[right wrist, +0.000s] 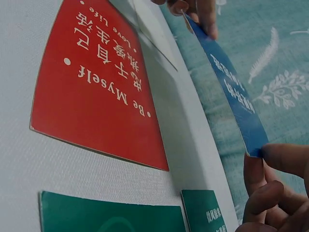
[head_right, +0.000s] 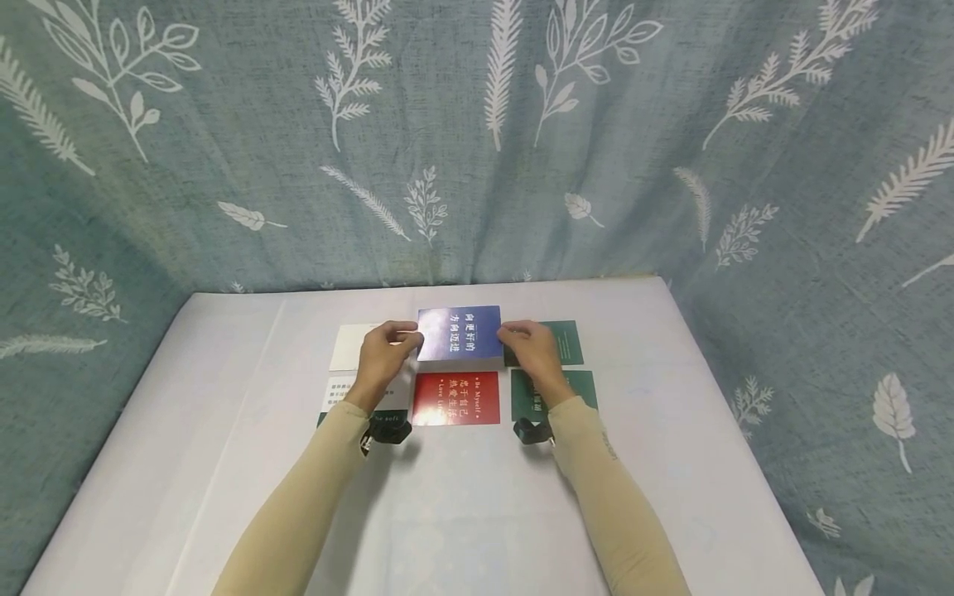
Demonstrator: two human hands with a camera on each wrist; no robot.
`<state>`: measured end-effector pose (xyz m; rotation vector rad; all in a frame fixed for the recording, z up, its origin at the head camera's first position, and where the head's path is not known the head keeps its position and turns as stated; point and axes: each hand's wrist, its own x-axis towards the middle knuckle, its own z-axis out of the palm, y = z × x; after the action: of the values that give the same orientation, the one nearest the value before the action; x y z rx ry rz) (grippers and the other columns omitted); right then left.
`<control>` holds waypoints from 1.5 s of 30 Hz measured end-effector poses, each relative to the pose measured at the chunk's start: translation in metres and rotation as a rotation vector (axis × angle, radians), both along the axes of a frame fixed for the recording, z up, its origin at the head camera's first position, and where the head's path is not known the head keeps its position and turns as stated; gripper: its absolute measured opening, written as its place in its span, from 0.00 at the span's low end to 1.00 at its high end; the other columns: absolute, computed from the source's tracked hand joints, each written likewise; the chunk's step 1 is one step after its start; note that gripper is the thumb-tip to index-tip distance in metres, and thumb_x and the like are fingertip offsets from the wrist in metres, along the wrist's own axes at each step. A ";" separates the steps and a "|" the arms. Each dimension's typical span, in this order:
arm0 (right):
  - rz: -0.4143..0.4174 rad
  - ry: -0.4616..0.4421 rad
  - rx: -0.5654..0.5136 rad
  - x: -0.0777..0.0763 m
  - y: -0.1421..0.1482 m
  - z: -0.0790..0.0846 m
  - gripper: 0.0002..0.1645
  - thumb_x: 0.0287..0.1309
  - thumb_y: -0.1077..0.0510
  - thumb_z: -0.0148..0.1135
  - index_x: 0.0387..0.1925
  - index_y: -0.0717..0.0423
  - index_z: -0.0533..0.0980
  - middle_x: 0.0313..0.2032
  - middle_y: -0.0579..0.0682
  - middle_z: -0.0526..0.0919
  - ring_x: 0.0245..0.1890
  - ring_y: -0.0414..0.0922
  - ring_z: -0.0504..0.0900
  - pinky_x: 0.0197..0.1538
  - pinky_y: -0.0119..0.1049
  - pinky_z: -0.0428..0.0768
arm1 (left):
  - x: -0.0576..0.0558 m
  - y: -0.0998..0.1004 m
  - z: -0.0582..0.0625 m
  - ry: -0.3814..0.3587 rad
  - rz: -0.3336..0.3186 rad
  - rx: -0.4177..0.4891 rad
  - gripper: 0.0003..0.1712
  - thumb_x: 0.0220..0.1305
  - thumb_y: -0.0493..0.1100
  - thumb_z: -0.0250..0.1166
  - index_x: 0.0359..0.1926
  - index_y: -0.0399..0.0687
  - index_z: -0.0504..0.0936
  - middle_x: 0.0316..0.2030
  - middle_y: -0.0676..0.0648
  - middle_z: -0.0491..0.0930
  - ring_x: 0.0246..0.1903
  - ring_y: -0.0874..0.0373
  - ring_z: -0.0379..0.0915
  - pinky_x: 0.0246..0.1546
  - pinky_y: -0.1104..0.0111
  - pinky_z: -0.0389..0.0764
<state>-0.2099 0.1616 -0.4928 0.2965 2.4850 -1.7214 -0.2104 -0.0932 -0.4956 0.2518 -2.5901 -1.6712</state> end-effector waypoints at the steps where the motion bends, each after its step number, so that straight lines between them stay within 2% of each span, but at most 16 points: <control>1: 0.004 -0.004 -0.003 0.001 0.001 0.001 0.23 0.67 0.47 0.65 0.57 0.56 0.80 0.57 0.56 0.82 0.61 0.52 0.75 0.66 0.53 0.69 | 0.001 0.000 0.000 -0.004 -0.002 0.008 0.15 0.64 0.45 0.69 0.51 0.48 0.86 0.44 0.43 0.87 0.48 0.47 0.79 0.54 0.55 0.74; 5: 0.020 -0.011 0.001 0.003 0.004 0.000 0.24 0.67 0.46 0.64 0.57 0.56 0.81 0.58 0.55 0.80 0.62 0.53 0.73 0.67 0.54 0.68 | 0.003 0.000 0.002 -0.023 -0.017 0.056 0.17 0.64 0.46 0.70 0.52 0.47 0.85 0.44 0.42 0.86 0.46 0.48 0.79 0.51 0.56 0.75; 9: 0.024 -0.007 -0.011 0.005 0.007 -0.003 0.25 0.67 0.45 0.63 0.57 0.56 0.80 0.57 0.55 0.80 0.61 0.53 0.73 0.66 0.55 0.67 | 0.005 -0.001 0.005 -0.071 -0.065 0.053 0.19 0.65 0.48 0.68 0.54 0.45 0.84 0.44 0.42 0.84 0.46 0.48 0.78 0.49 0.57 0.75; 13: 0.023 -0.015 -0.002 0.007 0.010 -0.005 0.25 0.66 0.45 0.63 0.57 0.56 0.80 0.57 0.56 0.80 0.61 0.52 0.73 0.67 0.55 0.66 | 0.007 -0.003 0.004 -0.128 -0.112 0.021 0.20 0.66 0.51 0.67 0.53 0.44 0.85 0.45 0.43 0.84 0.49 0.48 0.76 0.52 0.55 0.74; 18: 0.018 -0.042 0.003 0.006 0.012 -0.007 0.25 0.63 0.44 0.65 0.54 0.55 0.82 0.58 0.55 0.80 0.61 0.52 0.72 0.66 0.55 0.65 | 0.009 -0.004 0.004 -0.159 -0.124 0.011 0.19 0.67 0.51 0.66 0.52 0.43 0.84 0.46 0.44 0.84 0.52 0.47 0.76 0.55 0.53 0.74; 26: 0.003 -0.042 0.000 0.007 0.012 -0.011 0.23 0.61 0.45 0.66 0.52 0.54 0.84 0.57 0.53 0.82 0.60 0.51 0.72 0.66 0.55 0.66 | 0.010 -0.002 0.007 -0.159 -0.122 0.013 0.19 0.67 0.49 0.66 0.52 0.42 0.84 0.47 0.43 0.85 0.54 0.46 0.76 0.59 0.51 0.72; 33: 0.011 0.077 0.004 0.010 0.012 -0.014 0.22 0.65 0.46 0.66 0.53 0.56 0.83 0.51 0.54 0.85 0.55 0.50 0.79 0.63 0.51 0.72 | 0.012 -0.003 0.012 -0.166 -0.139 0.017 0.20 0.67 0.50 0.66 0.53 0.43 0.84 0.47 0.44 0.85 0.56 0.47 0.75 0.62 0.51 0.70; 45: 0.057 0.106 -0.012 0.017 0.014 -0.005 0.23 0.67 0.48 0.65 0.59 0.53 0.80 0.54 0.54 0.84 0.57 0.51 0.79 0.65 0.52 0.71 | 0.017 -0.005 0.020 -0.137 -0.161 -0.024 0.20 0.67 0.52 0.65 0.53 0.45 0.85 0.51 0.45 0.83 0.58 0.48 0.74 0.61 0.49 0.71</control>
<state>-0.1926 0.1755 -0.4980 0.1357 2.5282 -1.7736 -0.1929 -0.0981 -0.4755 0.1668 -2.7969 -1.7290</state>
